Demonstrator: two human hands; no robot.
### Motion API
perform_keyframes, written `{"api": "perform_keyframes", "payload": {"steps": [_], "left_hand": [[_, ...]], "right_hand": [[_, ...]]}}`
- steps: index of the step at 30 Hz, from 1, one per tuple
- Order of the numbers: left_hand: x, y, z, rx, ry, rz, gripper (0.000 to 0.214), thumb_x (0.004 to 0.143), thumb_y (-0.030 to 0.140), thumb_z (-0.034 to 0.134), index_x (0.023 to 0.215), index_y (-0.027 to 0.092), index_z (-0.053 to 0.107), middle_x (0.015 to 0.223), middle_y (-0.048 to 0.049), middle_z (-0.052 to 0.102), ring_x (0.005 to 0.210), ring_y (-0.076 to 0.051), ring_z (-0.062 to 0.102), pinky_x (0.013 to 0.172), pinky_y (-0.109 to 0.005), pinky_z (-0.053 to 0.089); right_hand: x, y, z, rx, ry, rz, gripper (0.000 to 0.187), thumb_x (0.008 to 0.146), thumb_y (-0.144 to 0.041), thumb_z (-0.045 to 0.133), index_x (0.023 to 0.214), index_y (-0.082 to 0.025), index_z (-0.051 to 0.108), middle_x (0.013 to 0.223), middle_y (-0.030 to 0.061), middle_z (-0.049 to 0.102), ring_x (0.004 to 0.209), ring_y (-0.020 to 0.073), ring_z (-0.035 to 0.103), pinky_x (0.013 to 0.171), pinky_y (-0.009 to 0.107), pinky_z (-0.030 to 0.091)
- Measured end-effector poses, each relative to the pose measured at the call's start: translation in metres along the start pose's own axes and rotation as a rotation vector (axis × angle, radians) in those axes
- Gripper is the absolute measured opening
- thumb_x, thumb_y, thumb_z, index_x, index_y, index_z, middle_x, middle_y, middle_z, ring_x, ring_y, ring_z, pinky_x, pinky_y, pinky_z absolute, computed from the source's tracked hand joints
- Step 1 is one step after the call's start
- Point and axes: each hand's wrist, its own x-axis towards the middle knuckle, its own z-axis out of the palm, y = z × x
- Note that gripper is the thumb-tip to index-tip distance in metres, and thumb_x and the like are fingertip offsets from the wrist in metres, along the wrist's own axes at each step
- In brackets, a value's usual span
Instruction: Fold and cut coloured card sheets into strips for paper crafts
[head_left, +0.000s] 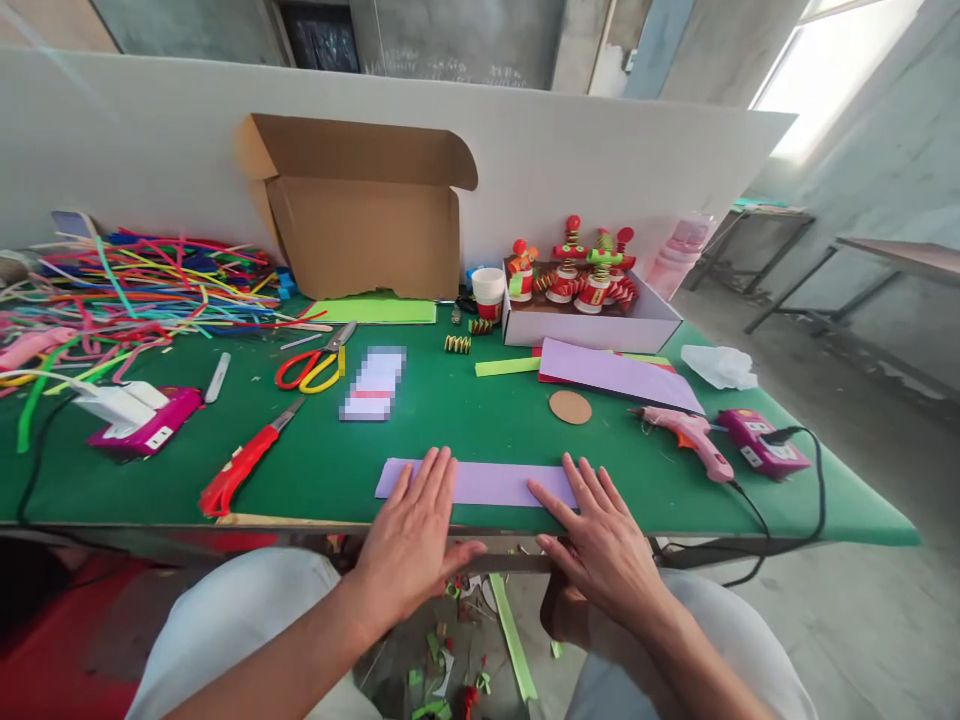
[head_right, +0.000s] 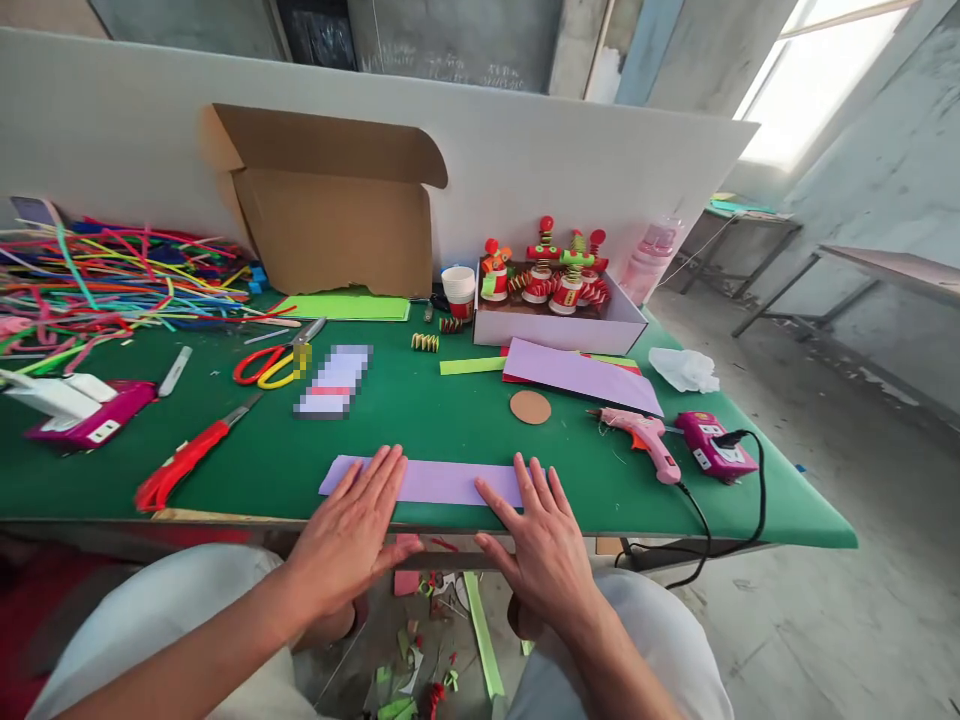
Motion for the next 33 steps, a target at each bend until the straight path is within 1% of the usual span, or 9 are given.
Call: {"api": "perform_keyframes", "payload": {"steps": [4,8,10,12,16,19,23,27,33], "left_hand": [[-0.026,-0.03,-0.003,0.083,0.03,-0.078,0.087,0.097,0.066,0.019,0.155,0.002,0.026,0.156,-0.0217,0.043,0.146,-0.032,0.039,0.116,-0.053,0.033],[-0.036,-0.052,-0.016,0.078,-0.004,-0.15,0.085,0.097,0.067,0.015,0.146,0.005,0.046,0.15,-0.0212,0.052,0.142,-0.034,0.045,0.114,-0.057,0.034],[-0.031,-0.065,-0.027,0.03,-0.019,-0.214,0.076,0.098,0.063,0.02,0.135,0.01,0.059,0.145,-0.0195,0.058,0.14,-0.035,0.047,0.11,-0.058,0.038],[-0.018,-0.079,-0.038,-0.075,-0.021,-0.288,0.058,0.099,0.053,0.028,0.119,0.015,0.068,0.137,-0.017,0.064,0.134,-0.034,0.053,0.104,-0.054,0.045],[0.016,-0.101,-0.046,-0.405,-0.124,-0.368,0.03,0.091,0.035,0.042,0.094,0.023,0.069,0.106,-0.0088,0.074,0.105,-0.026,0.065,0.092,-0.042,0.052],[0.032,-0.104,-0.039,-0.486,-0.196,-0.374,0.023,0.083,0.036,0.051,0.092,0.023,0.068,0.096,-0.0066,0.073,0.095,-0.024,0.066,0.085,-0.038,0.054],[0.034,-0.098,-0.033,-0.505,-0.232,-0.358,0.018,0.077,0.038,0.058,0.085,0.024,0.065,0.089,-0.0042,0.068,0.088,-0.022,0.064,0.079,-0.034,0.052],[0.032,-0.092,-0.035,-0.492,-0.231,-0.364,0.012,0.08,0.034,0.052,0.073,0.024,0.054,0.082,-0.0022,0.063,0.084,-0.021,0.06,0.076,-0.032,0.049],[0.029,-0.085,-0.03,-0.407,-0.223,-0.412,0.017,0.085,0.029,0.047,0.068,0.025,0.045,0.072,-0.0003,0.06,0.072,-0.019,0.058,0.067,-0.03,0.045]], "right_hand": [[0.001,0.0,-0.002,-0.009,-0.002,-0.003,0.062,0.099,-0.052,0.052,0.156,-0.039,0.033,0.165,0.0122,0.029,0.144,0.0389,0.04,0.112,0.058,0.04],[0.001,0.0,-0.001,-0.009,-0.017,0.008,0.06,0.099,-0.053,0.051,0.155,-0.038,0.037,0.164,0.0126,0.03,0.144,0.0399,0.041,0.112,0.059,0.039],[0.001,0.0,0.0,-0.001,-0.028,0.019,0.059,0.098,-0.054,0.052,0.153,-0.037,0.04,0.164,0.0125,0.031,0.143,0.0404,0.041,0.113,0.059,0.038],[0.001,0.0,0.0,0.011,-0.042,0.028,0.058,0.097,-0.055,0.053,0.152,-0.038,0.043,0.164,0.0113,0.031,0.144,0.0403,0.04,0.114,0.06,0.036],[0.001,-0.001,0.0,0.031,-0.06,0.047,0.059,0.097,-0.054,0.054,0.152,-0.039,0.042,0.165,0.0074,0.028,0.145,0.0392,0.037,0.116,0.06,0.033],[0.001,-0.002,0.001,0.029,-0.055,0.059,0.059,0.096,-0.054,0.055,0.152,-0.039,0.041,0.165,0.0078,0.029,0.145,0.0392,0.038,0.116,0.06,0.033],[0.001,-0.003,0.001,0.034,-0.054,0.055,0.061,0.096,-0.055,0.055,0.153,-0.04,0.041,0.165,0.0091,0.028,0.144,0.0399,0.039,0.116,0.06,0.032],[0.001,-0.002,0.001,0.032,-0.04,0.056,0.062,0.095,-0.056,0.056,0.153,-0.039,0.041,0.165,0.0107,0.029,0.143,0.0406,0.04,0.115,0.06,0.033],[0.001,-0.003,0.0,0.036,-0.037,0.058,0.063,0.094,-0.057,0.058,0.152,-0.039,0.043,0.164,0.0104,0.032,0.144,0.0405,0.039,0.115,0.06,0.034]]}}
